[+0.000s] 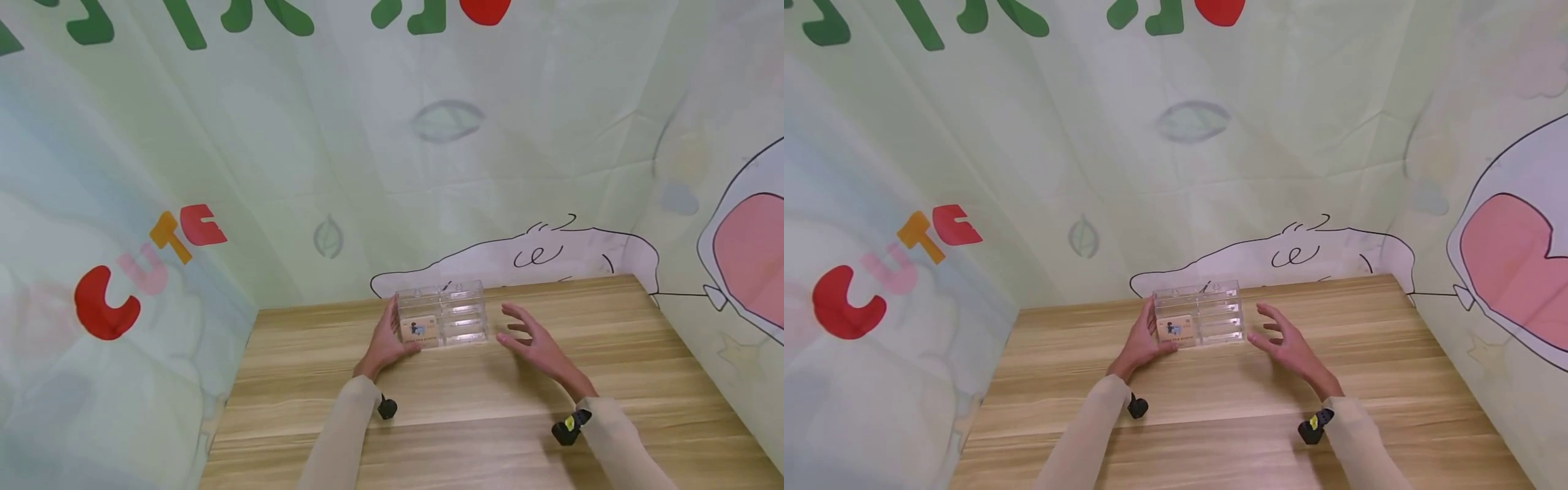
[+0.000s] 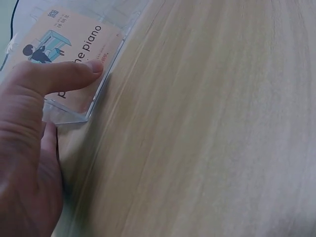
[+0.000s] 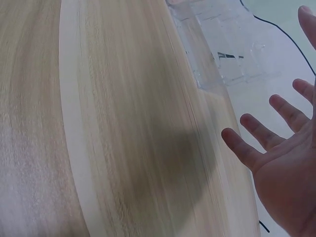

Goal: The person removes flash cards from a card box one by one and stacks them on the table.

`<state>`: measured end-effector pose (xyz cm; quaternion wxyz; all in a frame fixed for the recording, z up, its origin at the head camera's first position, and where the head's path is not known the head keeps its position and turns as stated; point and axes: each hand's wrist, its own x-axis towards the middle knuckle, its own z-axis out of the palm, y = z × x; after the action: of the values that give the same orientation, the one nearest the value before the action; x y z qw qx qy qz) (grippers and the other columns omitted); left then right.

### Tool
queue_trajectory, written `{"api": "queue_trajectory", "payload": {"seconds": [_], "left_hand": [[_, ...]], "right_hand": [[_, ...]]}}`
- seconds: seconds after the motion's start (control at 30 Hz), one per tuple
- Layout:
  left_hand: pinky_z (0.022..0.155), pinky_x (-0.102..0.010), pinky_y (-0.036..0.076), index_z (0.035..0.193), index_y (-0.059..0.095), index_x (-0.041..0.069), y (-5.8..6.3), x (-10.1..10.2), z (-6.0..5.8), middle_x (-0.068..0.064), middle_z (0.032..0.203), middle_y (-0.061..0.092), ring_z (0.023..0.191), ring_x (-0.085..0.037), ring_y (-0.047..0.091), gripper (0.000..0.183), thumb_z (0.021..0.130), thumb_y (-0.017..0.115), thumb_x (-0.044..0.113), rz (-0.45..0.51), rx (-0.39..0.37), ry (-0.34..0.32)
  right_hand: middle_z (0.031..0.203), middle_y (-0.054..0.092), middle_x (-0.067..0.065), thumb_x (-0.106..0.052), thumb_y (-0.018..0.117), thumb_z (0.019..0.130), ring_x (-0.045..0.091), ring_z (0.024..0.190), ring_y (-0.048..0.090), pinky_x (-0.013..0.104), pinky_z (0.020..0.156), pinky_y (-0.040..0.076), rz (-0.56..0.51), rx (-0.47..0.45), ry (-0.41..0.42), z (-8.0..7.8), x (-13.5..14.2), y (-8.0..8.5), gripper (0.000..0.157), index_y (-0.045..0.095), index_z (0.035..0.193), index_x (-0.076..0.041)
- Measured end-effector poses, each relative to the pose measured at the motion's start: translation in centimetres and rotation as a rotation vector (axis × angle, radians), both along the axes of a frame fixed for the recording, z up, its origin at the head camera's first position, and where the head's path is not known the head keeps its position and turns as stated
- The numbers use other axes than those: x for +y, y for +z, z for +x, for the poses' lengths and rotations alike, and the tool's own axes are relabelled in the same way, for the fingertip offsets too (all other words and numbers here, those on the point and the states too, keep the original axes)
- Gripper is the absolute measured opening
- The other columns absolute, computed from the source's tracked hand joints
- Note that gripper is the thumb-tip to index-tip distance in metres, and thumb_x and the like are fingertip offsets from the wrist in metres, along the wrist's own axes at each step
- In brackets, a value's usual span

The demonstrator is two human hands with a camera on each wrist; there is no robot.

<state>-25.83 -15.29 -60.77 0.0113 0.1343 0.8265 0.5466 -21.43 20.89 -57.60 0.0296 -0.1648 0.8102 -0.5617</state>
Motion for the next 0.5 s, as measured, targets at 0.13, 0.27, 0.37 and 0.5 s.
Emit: {"api": "queue_trajectory", "payload": {"seconds": [0.13,0.27,0.37,0.5], "left_hand": [[0.126,-0.044,0.026,0.167,0.01,0.014,0.1,-0.1,0.0,-0.013,0.17,0.025,0.153,-0.032,0.029,0.13,0.071,0.097,0.013,0.0,-0.021,-0.002],[0.126,-0.045,0.027,0.166,0.014,0.012,0.1,-0.1,-0.1,-0.015,0.168,0.028,0.152,-0.035,0.031,0.128,0.069,0.097,0.008,0.021,-0.02,-0.001],[0.125,-0.047,0.027,0.166,0.015,0.009,0.1,0.0,-0.1,-0.018,0.168,0.028,0.152,-0.037,0.03,0.126,0.069,0.096,0.004,0.025,-0.01,0.0],[0.125,-0.05,0.026,0.164,0.014,0.001,2.0,0.4,0.7,-0.024,0.167,0.026,0.151,-0.042,0.029,0.122,0.071,0.093,-0.002,0.025,-0.021,-0.014]], "right_hand": [[0.161,0.037,0.022,-0.025,0.069,0.101,0.054,0.135,0.047,0.067,0.106,0.047,0.001,0.006,0.002,0.0,-0.4,0.2,0.07,0.034,0.16,-0.009],[0.16,0.038,0.021,-0.027,0.07,0.101,0.052,0.134,0.048,0.066,0.105,0.048,0.011,0.006,-0.006,-0.1,-0.8,0.4,0.07,0.036,0.159,-0.01],[0.159,0.04,0.02,-0.028,0.07,0.1,0.051,0.134,0.049,0.066,0.105,0.049,0.022,0.001,-0.019,-0.3,-1.0,0.6,0.068,0.038,0.158,-0.011],[0.155,0.045,0.019,-0.028,0.073,0.099,0.047,0.132,0.051,0.064,0.103,0.051,0.037,0.003,-0.037,-0.7,-1.5,1.0,0.065,0.044,0.154,-0.01]]}}
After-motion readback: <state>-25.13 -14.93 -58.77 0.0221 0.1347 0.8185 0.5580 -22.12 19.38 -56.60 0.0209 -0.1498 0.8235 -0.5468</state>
